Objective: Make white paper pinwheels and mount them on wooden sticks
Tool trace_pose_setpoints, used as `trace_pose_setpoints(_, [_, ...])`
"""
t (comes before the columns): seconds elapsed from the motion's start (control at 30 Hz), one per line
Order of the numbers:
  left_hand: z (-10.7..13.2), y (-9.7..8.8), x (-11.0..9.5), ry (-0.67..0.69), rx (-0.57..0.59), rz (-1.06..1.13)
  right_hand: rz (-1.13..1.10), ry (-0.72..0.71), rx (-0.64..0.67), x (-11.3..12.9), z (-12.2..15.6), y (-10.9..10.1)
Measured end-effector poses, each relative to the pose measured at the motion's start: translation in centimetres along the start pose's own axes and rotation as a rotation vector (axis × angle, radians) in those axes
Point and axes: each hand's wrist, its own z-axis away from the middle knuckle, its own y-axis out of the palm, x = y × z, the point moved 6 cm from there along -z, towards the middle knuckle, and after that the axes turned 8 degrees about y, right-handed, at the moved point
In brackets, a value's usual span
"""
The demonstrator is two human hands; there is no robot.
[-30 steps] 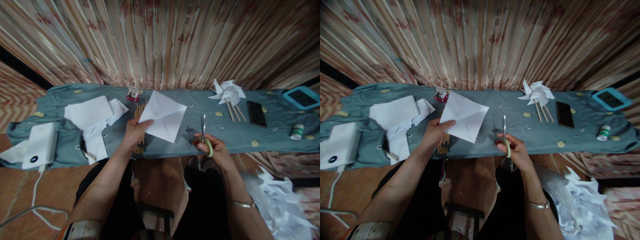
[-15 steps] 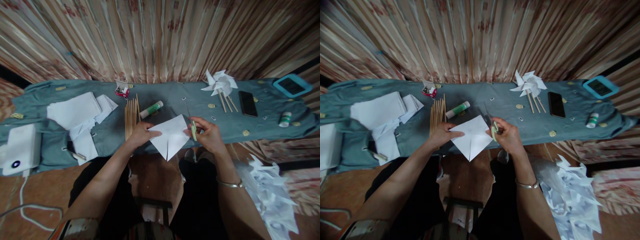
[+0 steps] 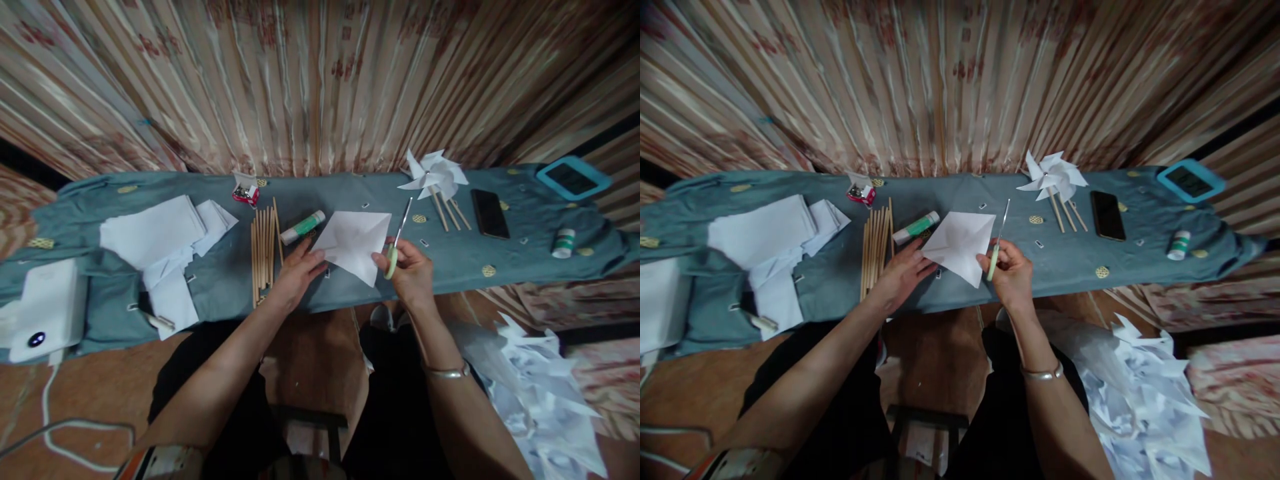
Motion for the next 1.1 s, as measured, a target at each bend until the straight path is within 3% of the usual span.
trace_pose_setpoints(0.13, [0.5,1.2,1.3,-0.094,0.020,0.110,-0.042,0.004,-0.022,-0.2,0.6,0.9])
trace_pose_setpoints(0.33, [0.2,1.3,1.3,-0.049,-0.069,0.179,-0.120,0.034,-0.064,-0.3,0.7,1.2])
trace_pose_setpoints(0.5, [0.5,1.6,1.4,-0.092,-0.055,0.214,-0.157,0.039,-0.056,-0.2,0.8,1.5])
trace_pose_setpoints(0.83, [0.3,0.8,-0.2,-0.029,-0.069,0.247,-0.201,-0.021,-0.136,0.3,0.5,1.0])
trace_pose_setpoints(1.0, [1.0,2.3,0.3,-0.043,0.070,0.122,-0.105,0.018,-0.055,0.5,1.2,2.9])
trace_pose_setpoints(1.1, [0.8,2.2,0.0,0.039,0.042,0.024,-0.071,0.016,0.022,0.4,1.7,4.3])
